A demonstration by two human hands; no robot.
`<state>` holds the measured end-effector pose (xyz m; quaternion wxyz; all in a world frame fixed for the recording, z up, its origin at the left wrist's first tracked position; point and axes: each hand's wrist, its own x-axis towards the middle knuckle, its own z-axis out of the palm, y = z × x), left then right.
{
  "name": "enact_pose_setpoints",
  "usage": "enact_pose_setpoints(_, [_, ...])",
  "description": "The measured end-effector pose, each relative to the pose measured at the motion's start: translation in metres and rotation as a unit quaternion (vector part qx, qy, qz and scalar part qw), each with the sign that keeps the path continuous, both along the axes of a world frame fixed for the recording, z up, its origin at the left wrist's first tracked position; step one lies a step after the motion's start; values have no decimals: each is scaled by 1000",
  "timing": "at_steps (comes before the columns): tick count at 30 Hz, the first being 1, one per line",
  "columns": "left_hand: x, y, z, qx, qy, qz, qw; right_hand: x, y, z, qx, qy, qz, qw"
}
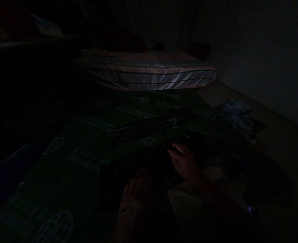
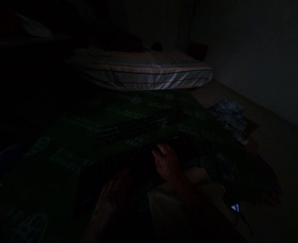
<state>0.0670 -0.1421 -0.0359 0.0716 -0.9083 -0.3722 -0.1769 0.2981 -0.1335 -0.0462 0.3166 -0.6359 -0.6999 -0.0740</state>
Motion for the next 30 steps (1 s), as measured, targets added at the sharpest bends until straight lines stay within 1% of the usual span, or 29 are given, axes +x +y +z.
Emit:
enact_pose_setpoints(9, [-1,-3,-1,-9,1,11,1000,0,-3,-4,12,-14,0,1000])
enact_pose_setpoints(13, [0,-4,1,-39,-4,13,999,-1,-5,-5,18,-26,-4,1000])
enact_pose_setpoints(17, [-1,-6,5,-68,-11,18,997,-1,-5,-8,23,-12,-8,1000])
enact_pose_setpoints(23, [-5,-9,3,-73,-2,13,997,0,-3,-11,59,26,-14,998])
enact_pose_setpoints(30, [-6,-4,-1,-64,4,4,998,-2,-2,-11,65,19,-16,998])
